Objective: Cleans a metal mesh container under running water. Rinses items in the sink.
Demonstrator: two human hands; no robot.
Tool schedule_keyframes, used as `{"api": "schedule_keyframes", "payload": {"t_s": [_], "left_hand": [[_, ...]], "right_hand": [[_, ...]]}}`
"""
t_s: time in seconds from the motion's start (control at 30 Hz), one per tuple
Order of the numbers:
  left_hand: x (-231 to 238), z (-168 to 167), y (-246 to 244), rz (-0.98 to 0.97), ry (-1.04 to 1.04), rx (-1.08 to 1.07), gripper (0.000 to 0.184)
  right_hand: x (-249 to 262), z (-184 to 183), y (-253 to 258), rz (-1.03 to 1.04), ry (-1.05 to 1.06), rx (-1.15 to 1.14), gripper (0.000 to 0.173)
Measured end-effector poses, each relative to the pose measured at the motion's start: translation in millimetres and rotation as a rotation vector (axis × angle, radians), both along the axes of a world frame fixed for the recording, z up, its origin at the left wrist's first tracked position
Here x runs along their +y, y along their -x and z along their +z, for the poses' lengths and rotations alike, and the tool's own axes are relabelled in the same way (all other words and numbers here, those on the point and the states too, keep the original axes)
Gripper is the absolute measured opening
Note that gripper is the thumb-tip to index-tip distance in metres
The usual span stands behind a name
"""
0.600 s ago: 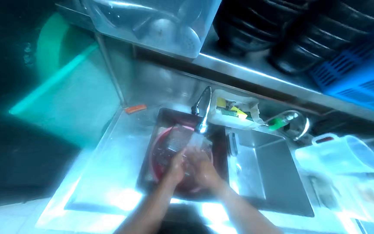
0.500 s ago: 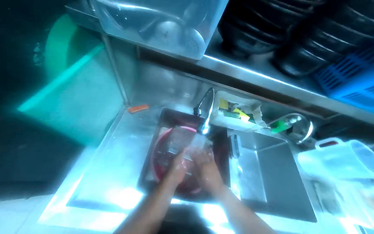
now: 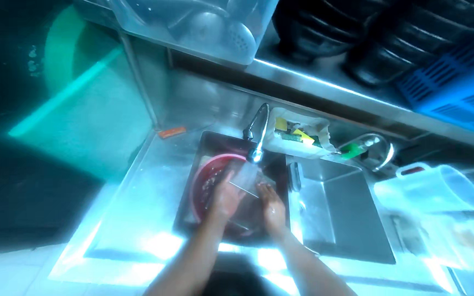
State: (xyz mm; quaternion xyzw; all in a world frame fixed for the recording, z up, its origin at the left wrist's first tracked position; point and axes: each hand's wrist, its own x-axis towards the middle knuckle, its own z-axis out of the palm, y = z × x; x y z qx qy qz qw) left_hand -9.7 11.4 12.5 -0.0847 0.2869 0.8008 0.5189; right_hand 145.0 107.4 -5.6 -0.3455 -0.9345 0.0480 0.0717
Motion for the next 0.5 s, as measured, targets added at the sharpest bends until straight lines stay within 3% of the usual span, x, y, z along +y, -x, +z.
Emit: {"api": "schedule_keyframes", "payload": {"t_s": [0.17, 0.3, 0.4, 0.5], "left_hand": [[-4.0, 31.1, 35.9, 0.049, -0.117, 0.187, 0.053], [-2.0, 81.1, 70.4, 0.119, -0.101, 0.337, 0.052], [-2.1, 98.4, 85.4, 0.117, -0.125, 0.399, 0.057], [-7.0, 91.7, 75.9, 0.08, -0.135, 0.389, 0.069]], "right_hand": [[-8.0, 33.3, 44.5, -0.029, 0.067, 0.08, 0.034], [-14.4, 67.4, 83.6, 0.015, 0.12, 0.17, 0.048], [-20.2, 59.9, 99.0, 0.042, 0.088, 0.238, 0.057], [-25.5, 34.3, 99.2, -0.073, 0.21, 0.094, 0.064]]}}
